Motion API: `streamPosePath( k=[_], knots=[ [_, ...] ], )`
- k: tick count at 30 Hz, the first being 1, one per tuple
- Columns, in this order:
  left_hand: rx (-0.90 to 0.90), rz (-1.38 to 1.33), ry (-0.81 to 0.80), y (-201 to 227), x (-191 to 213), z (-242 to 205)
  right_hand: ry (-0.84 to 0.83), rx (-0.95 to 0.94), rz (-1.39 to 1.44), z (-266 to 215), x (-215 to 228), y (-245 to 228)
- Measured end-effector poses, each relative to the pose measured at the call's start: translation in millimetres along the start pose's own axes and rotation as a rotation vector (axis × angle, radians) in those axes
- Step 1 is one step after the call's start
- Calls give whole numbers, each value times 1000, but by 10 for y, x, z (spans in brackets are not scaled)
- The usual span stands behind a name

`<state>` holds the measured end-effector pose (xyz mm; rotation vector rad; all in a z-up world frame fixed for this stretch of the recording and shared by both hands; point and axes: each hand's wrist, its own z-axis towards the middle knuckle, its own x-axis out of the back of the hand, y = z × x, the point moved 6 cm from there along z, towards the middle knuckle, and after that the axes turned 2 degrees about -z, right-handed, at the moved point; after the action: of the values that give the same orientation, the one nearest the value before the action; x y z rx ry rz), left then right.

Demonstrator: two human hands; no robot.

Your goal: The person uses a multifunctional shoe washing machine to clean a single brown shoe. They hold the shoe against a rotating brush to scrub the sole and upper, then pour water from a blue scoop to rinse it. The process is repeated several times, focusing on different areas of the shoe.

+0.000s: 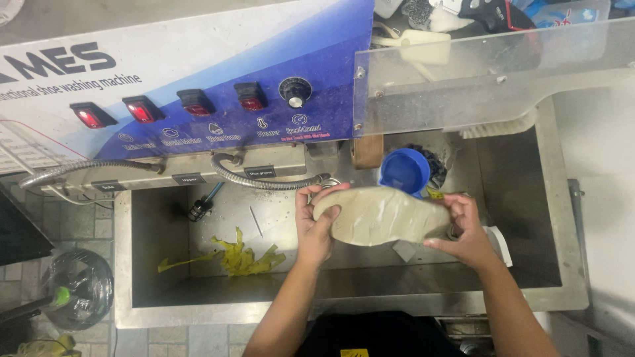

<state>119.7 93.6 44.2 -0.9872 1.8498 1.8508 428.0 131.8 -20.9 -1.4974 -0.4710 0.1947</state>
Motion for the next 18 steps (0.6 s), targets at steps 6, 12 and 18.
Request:
streamPosePath(
  k=[6,12,18],
  knots=[
    [96,305,-394,-92,-523,-103,-281,-99,182,197,-479,-246],
    [60,344,-420,-158,-513,108,-254,-168,301,365,-858,-147],
    [87,578,-153,-270,57,46,-50,-358,512,467,-1111,174]
  ],
)
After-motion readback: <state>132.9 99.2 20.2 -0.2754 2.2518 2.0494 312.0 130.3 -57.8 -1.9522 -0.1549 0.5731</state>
